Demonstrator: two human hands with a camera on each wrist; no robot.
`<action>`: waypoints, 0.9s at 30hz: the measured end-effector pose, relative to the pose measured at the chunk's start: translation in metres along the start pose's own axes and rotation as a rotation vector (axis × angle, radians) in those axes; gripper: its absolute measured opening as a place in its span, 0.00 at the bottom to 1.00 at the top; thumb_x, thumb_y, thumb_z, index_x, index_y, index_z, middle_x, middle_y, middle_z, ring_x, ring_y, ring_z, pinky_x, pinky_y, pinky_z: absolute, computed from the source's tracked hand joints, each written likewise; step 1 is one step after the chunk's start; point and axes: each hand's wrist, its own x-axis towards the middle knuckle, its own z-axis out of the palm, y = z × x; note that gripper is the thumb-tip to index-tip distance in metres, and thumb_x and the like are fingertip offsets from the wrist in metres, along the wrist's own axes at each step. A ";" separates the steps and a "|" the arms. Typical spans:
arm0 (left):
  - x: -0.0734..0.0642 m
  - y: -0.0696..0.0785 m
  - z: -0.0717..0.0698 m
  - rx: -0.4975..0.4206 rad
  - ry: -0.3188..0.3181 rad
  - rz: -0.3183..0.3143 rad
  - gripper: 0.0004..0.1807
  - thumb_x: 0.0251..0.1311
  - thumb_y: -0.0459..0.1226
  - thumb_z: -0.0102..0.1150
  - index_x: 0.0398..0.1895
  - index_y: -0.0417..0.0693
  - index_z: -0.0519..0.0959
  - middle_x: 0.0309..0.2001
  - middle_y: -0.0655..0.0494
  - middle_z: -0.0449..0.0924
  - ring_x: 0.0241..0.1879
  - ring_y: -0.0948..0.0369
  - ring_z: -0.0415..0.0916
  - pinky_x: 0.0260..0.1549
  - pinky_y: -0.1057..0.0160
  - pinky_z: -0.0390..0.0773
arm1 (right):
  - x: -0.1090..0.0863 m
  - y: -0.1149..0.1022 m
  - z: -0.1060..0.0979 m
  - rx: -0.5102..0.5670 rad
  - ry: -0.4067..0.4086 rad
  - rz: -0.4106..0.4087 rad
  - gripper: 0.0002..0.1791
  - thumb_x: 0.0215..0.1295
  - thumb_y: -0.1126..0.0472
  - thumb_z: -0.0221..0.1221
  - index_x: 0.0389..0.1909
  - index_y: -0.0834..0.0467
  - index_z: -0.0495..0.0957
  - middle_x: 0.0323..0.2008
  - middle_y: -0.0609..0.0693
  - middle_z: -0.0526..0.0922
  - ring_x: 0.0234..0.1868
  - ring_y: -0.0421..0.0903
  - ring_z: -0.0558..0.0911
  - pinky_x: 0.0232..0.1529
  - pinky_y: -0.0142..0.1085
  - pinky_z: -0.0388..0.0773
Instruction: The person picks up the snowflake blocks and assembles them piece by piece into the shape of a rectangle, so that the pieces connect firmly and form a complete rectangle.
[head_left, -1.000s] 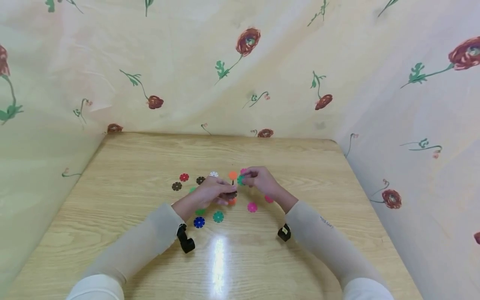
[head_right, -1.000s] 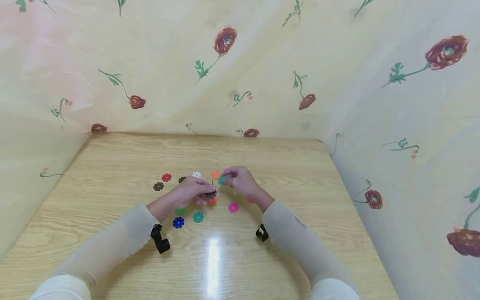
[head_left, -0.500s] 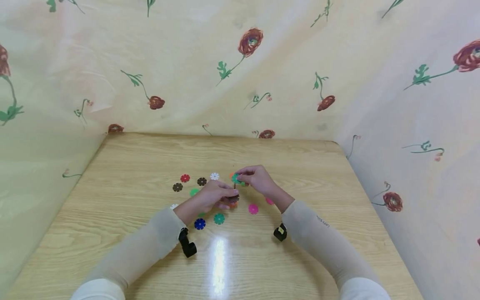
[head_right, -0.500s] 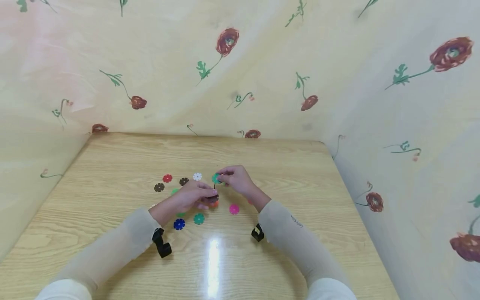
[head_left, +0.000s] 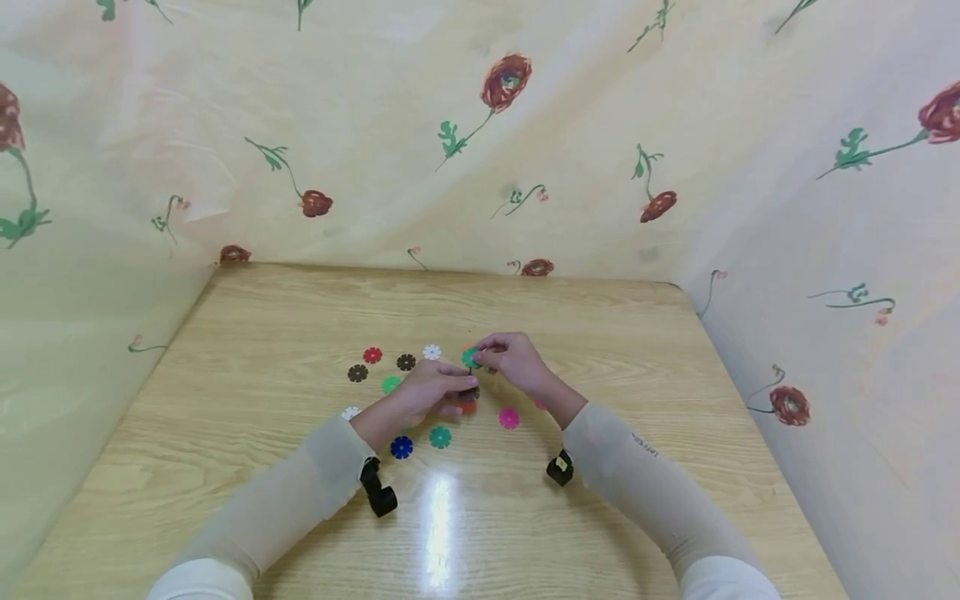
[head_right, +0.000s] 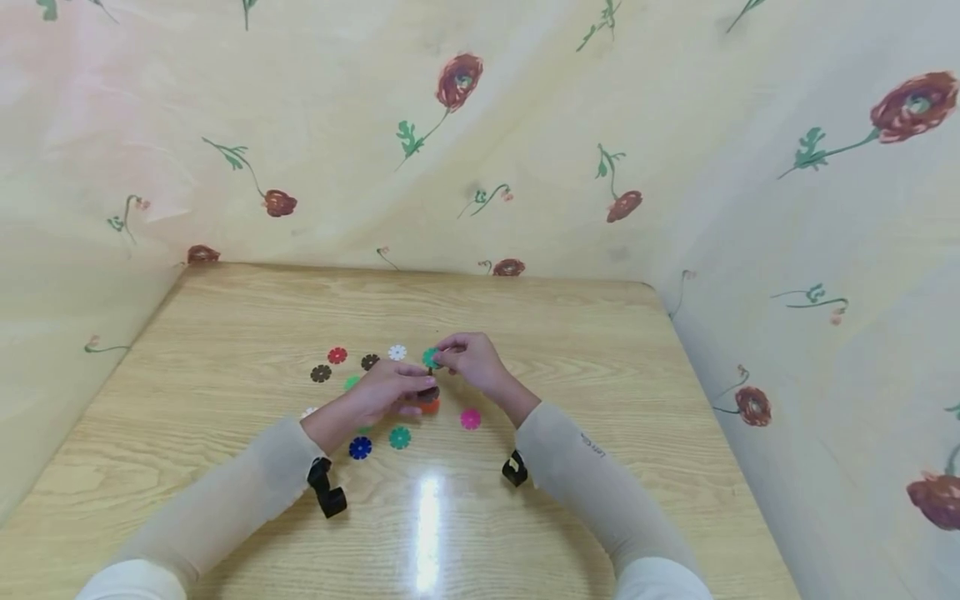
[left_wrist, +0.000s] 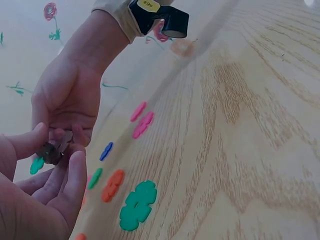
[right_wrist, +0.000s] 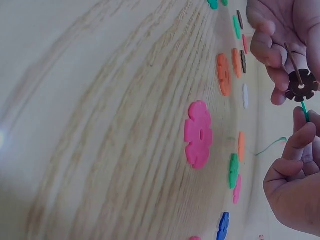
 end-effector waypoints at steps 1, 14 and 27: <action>0.000 0.000 -0.001 -0.006 0.004 -0.001 0.22 0.66 0.36 0.66 0.58 0.31 0.78 0.39 0.48 0.87 0.31 0.60 0.83 0.29 0.67 0.84 | 0.000 0.000 0.000 0.005 0.003 0.001 0.10 0.68 0.64 0.63 0.45 0.65 0.84 0.37 0.53 0.87 0.41 0.62 0.81 0.44 0.51 0.81; 0.003 -0.001 -0.005 0.006 0.016 0.035 0.20 0.65 0.33 0.66 0.55 0.27 0.79 0.36 0.47 0.87 0.34 0.59 0.86 0.39 0.61 0.85 | 0.001 0.000 0.001 0.008 -0.010 0.012 0.09 0.69 0.62 0.64 0.45 0.63 0.84 0.36 0.52 0.87 0.39 0.60 0.80 0.43 0.52 0.79; 0.005 -0.001 -0.003 -0.007 0.049 0.058 0.19 0.65 0.33 0.66 0.54 0.26 0.79 0.38 0.45 0.87 0.37 0.55 0.86 0.41 0.61 0.85 | 0.000 -0.001 0.003 0.008 -0.016 0.014 0.08 0.68 0.64 0.64 0.44 0.64 0.84 0.36 0.52 0.87 0.34 0.55 0.78 0.41 0.47 0.79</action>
